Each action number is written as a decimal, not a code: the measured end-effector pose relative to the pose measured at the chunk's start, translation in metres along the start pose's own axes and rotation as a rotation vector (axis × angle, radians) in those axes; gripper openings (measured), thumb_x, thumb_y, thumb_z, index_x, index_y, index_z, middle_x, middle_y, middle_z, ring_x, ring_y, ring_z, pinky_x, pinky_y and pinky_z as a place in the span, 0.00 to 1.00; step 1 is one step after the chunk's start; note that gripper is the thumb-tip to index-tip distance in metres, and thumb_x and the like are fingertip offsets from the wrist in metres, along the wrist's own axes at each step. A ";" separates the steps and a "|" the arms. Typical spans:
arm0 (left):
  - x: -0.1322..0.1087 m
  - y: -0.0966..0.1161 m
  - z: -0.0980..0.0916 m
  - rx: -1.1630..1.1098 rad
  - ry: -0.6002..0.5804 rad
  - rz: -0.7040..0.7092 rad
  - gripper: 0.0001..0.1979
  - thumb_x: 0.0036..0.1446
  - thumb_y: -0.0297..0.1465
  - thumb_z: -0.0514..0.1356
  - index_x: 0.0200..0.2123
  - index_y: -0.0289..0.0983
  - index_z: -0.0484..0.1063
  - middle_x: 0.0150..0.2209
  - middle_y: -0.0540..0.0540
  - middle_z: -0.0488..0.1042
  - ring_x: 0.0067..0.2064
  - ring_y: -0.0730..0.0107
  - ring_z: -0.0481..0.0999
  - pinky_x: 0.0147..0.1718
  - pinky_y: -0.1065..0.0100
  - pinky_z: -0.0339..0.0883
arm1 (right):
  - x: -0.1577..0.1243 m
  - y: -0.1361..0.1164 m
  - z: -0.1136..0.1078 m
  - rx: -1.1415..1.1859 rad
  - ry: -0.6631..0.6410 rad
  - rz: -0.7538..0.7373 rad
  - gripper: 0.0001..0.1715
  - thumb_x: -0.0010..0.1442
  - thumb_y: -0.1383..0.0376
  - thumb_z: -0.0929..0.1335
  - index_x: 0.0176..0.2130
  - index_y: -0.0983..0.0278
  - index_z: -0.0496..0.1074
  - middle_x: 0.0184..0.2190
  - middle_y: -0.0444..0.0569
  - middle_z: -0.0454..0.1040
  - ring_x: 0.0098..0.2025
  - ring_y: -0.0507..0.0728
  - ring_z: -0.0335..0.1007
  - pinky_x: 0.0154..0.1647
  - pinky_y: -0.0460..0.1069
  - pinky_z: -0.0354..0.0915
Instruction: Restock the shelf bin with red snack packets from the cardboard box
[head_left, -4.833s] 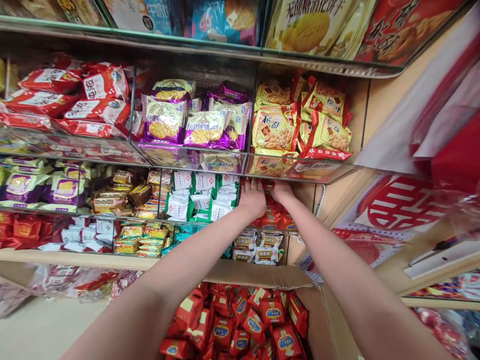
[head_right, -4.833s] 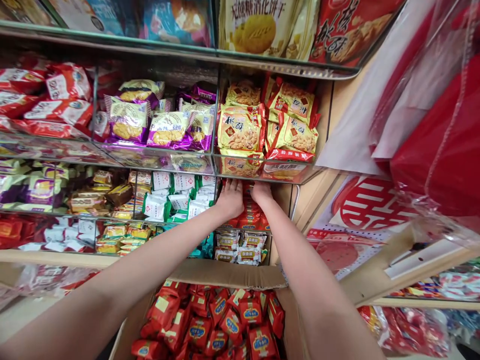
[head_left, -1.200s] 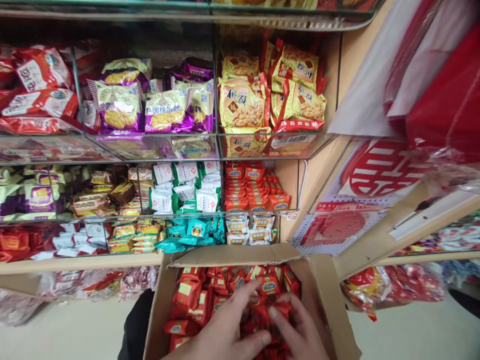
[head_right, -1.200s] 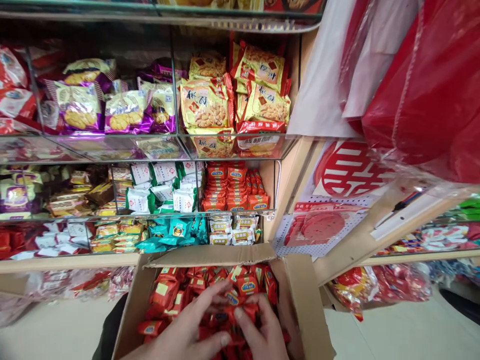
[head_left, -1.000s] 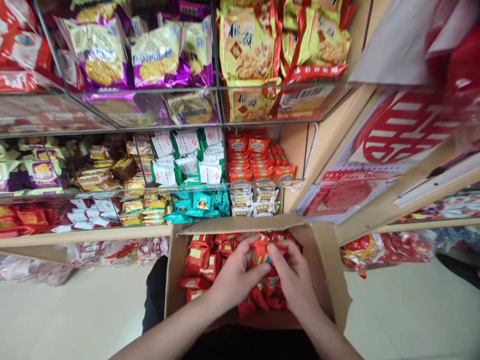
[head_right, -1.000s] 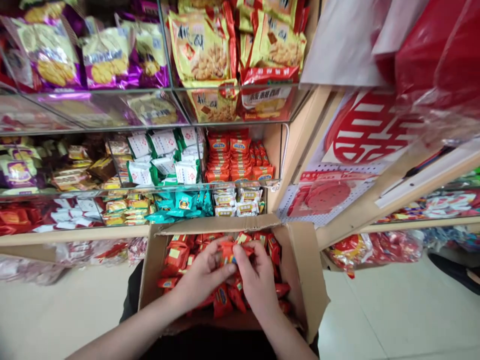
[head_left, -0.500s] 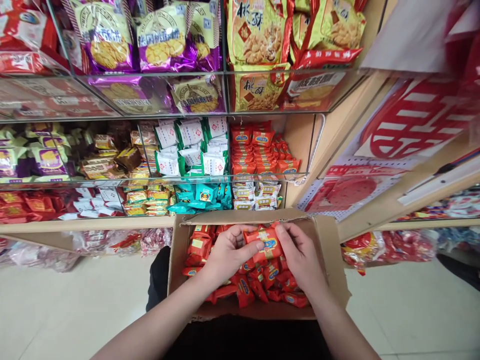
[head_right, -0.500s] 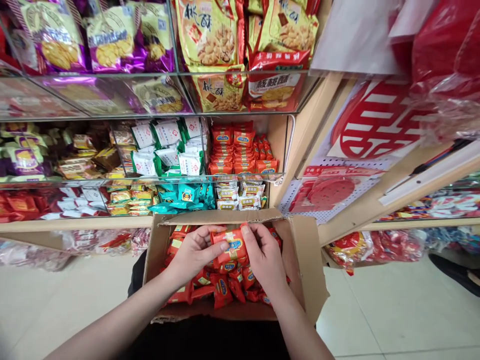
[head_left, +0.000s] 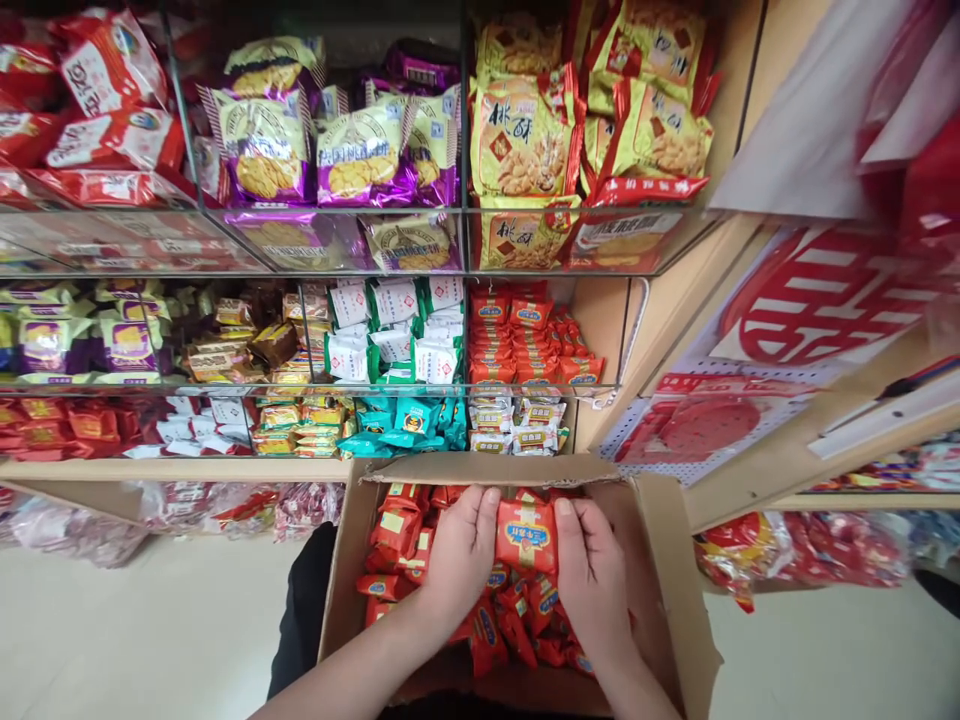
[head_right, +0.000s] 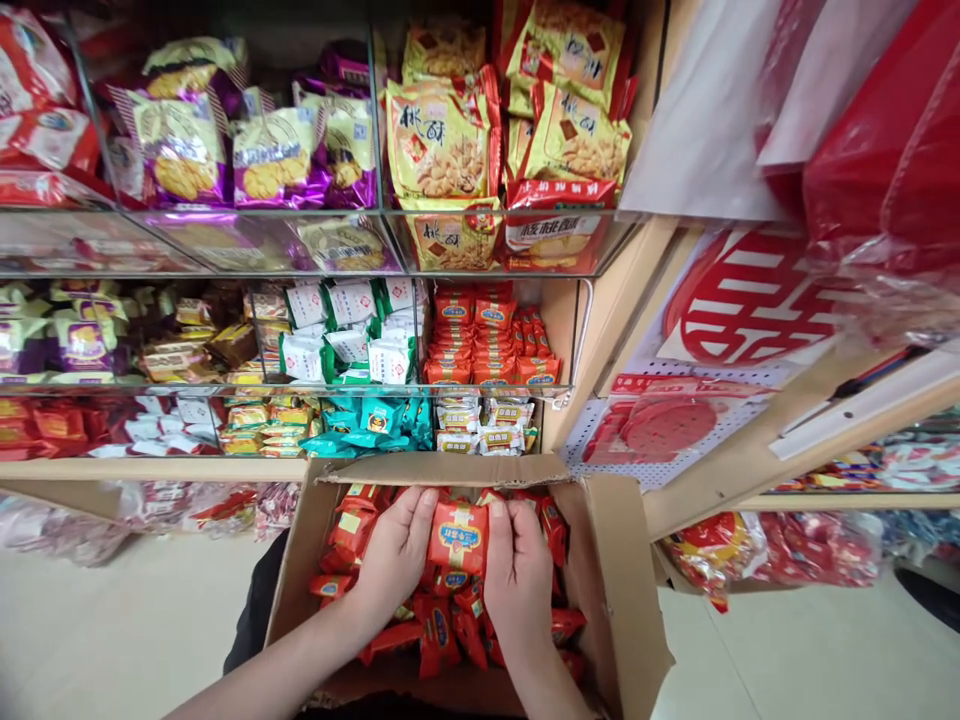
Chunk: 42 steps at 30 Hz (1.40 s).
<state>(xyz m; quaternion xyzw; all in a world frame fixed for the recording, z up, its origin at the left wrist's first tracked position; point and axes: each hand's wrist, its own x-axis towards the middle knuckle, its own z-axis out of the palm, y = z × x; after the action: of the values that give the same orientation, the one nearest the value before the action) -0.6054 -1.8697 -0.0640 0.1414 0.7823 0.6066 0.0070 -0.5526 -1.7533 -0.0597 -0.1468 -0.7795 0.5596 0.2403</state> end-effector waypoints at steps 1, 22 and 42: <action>-0.001 -0.001 0.000 0.007 0.000 0.001 0.14 0.60 0.37 0.49 0.26 0.39 0.66 0.24 0.51 0.66 0.27 0.71 0.63 0.30 0.71 0.57 | -0.001 0.001 0.001 -0.003 0.000 0.003 0.15 0.60 0.54 0.58 0.27 0.59 0.62 0.22 0.45 0.64 0.28 0.55 0.61 0.29 0.48 0.61; -0.013 0.015 -0.010 -0.579 -0.132 -0.320 0.13 0.44 0.33 0.66 0.35 0.38 0.70 0.29 0.51 0.75 0.32 0.72 0.73 0.34 0.72 0.66 | -0.014 0.019 0.002 0.326 -0.329 0.114 0.23 0.51 0.55 0.68 0.46 0.59 0.65 0.38 0.50 0.74 0.36 0.56 0.71 0.33 0.48 0.68; 0.015 0.021 -0.020 -0.803 0.009 -0.420 0.15 0.46 0.43 0.62 0.28 0.36 0.70 0.21 0.54 0.70 0.23 0.78 0.66 0.19 0.77 0.56 | 0.030 -0.019 -0.016 0.332 -0.388 0.164 0.17 0.52 0.58 0.69 0.42 0.61 0.68 0.40 0.49 0.74 0.41 0.57 0.71 0.43 0.51 0.66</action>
<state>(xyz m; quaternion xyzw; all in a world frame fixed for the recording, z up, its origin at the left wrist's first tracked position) -0.6189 -1.8806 -0.0361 -0.0368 0.4970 0.8479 0.1809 -0.5689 -1.7321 -0.0309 -0.0580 -0.6938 0.7152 0.0610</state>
